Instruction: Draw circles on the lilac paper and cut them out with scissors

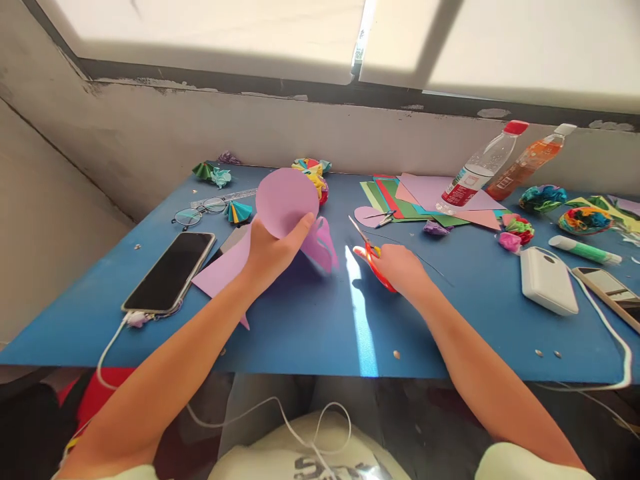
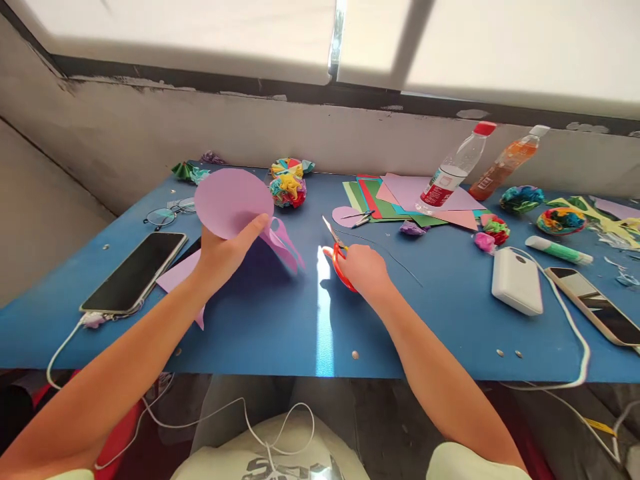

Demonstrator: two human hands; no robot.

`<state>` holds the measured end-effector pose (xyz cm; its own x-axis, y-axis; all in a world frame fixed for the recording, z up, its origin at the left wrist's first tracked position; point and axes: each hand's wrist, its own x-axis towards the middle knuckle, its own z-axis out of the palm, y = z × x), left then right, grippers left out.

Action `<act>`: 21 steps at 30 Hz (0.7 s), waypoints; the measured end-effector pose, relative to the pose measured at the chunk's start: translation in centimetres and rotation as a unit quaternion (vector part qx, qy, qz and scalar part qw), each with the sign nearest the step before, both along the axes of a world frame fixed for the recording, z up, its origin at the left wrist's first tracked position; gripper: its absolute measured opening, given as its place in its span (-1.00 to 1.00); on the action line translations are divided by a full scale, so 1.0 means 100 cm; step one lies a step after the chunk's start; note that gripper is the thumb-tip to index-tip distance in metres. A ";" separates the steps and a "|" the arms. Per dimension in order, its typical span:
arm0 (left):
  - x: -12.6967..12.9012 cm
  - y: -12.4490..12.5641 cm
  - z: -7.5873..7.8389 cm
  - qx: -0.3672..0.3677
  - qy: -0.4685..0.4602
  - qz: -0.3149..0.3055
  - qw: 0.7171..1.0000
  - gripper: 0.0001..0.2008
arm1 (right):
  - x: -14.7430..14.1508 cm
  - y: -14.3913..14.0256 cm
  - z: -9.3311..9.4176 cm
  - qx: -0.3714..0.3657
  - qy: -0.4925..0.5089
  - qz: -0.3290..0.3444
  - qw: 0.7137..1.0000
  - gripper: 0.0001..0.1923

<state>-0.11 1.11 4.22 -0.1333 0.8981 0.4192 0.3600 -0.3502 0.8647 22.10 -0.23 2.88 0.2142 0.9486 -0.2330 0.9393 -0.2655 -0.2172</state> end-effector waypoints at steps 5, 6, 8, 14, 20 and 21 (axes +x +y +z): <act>0.001 0.010 -0.005 0.220 0.178 0.020 0.959 -0.62 | -0.002 -0.006 -0.002 -0.009 -0.005 0.043 0.999 -0.67; 0.001 0.011 -0.006 0.218 0.203 -0.004 0.955 -0.67 | -0.001 -0.008 -0.001 -0.007 -0.003 0.057 0.998 -0.69; 0.003 0.012 -0.009 0.157 0.229 -0.052 0.959 -0.81 | 0.004 -0.010 0.002 0.000 -0.002 0.084 0.996 -0.67; 0.008 0.006 -0.008 -0.166 0.171 -0.209 0.948 -0.73 | 0.040 0.028 0.005 0.116 -0.051 0.124 0.984 -0.65; 0.034 0.040 0.016 -0.300 0.171 -0.285 0.894 -0.81 | 0.077 0.101 -0.008 0.154 -0.088 0.183 0.967 -0.68; 0.042 0.052 0.021 -0.321 0.177 -0.289 0.884 -0.82 | 0.078 0.109 -0.012 0.151 -0.093 0.197 0.964 -0.71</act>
